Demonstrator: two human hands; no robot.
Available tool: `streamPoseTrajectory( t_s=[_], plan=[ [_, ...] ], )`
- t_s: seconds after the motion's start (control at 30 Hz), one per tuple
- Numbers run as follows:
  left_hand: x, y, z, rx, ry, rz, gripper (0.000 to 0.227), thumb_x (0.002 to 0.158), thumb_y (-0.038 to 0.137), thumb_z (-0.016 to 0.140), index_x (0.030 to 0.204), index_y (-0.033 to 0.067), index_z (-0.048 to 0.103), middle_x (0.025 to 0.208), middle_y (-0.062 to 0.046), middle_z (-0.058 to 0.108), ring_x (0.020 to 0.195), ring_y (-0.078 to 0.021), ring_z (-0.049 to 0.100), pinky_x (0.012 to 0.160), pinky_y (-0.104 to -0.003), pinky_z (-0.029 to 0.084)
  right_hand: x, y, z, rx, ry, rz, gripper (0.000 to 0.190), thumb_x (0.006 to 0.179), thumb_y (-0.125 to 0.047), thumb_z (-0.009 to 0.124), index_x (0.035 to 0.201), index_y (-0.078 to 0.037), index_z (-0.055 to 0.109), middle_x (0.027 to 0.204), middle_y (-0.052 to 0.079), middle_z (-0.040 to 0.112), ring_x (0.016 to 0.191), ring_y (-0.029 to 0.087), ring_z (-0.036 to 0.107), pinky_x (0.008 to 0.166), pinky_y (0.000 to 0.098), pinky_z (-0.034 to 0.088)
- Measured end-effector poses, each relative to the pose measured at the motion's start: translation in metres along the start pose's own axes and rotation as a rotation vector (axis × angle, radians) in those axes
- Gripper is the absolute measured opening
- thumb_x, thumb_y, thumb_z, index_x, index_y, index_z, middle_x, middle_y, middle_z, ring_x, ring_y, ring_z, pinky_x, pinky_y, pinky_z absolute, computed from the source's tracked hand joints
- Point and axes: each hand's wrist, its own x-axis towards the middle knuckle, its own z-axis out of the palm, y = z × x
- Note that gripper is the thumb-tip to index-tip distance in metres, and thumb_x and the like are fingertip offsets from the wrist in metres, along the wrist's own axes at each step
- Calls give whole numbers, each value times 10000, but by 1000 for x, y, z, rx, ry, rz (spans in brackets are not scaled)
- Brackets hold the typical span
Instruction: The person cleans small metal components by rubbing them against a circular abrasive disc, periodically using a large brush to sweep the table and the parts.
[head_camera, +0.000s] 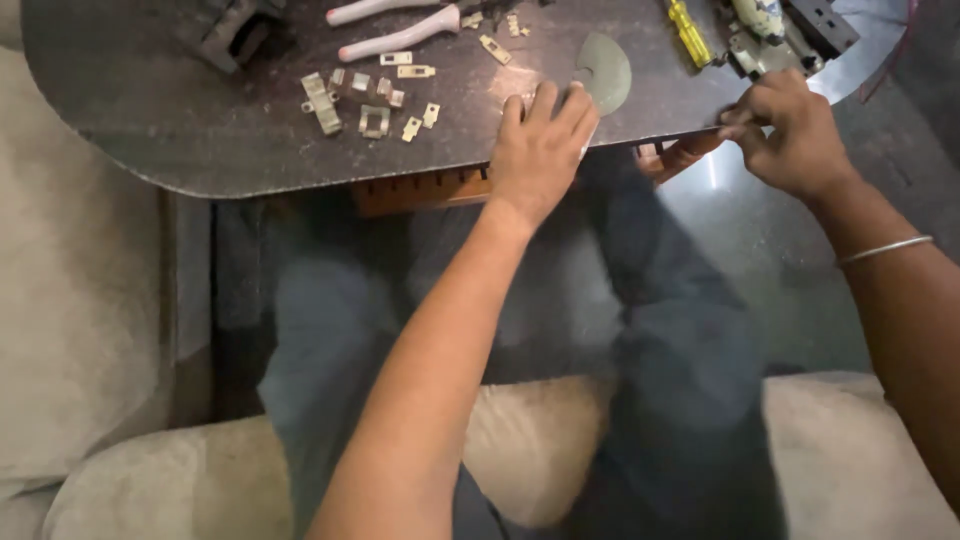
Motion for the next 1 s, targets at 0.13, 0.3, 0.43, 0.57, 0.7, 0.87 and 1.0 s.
streamPoseTrajectory(
  t_s=[0.13,0.3,0.43,0.57,0.7,0.87,1.0],
  plan=[
    [3,0,-1,-43,-13,-8,299,915,212,648,1199,119,669,1277,-37,587,1161,-286,538,904,-453,443,7,-4,-4,53,23,-30,184,927,-91,835,885,-68,657,972,40,712,981,248,639,866,351,519],
    [3,0,-3,-69,25,4,329,865,185,648,1186,120,692,1300,-37,610,1198,-253,557,924,-454,441,3,-8,-1,16,79,-51,161,882,-82,841,951,-76,696,942,88,675,954,274,618,852,377,514],
    [4,-2,-8,-165,-8,-4,308,917,157,669,1211,72,704,1316,-55,634,1156,-283,553,949,-460,443,-73,10,54,-87,357,116,204,930,-3,813,882,-43,619,872,129,602,815,295,602,732,387,488],
    [6,2,-9,-118,-12,-22,360,876,119,665,1224,47,723,1317,-70,652,1156,-290,565,953,-467,449,-174,81,177,362,81,759,111,912,-118,696,918,-14,659,863,136,738,819,297,739,772,386,568],
    [10,1,-12,-112,-36,0,391,831,113,650,1203,36,743,1294,-81,677,1117,-294,591,918,-466,464,-234,158,269,102,-269,890,265,853,-225,728,1082,-100,770,1014,154,764,953,374,739,865,454,570],
    [12,3,-13,-25,-35,25,322,873,90,653,1172,48,765,1249,-70,704,1049,-274,627,879,-441,474,-224,197,341,-76,-248,804,345,910,-279,671,1180,-79,745,1133,209,723,991,417,697,859,480,555],
    [16,3,-11,26,-40,35,296,894,73,657,1167,54,773,1235,-52,711,1024,-265,637,862,-422,474,-199,195,392,-130,-361,856,310,971,-253,602,1181,-64,730,1172,216,724,1059,414,694,910,505,548]
  ],
)
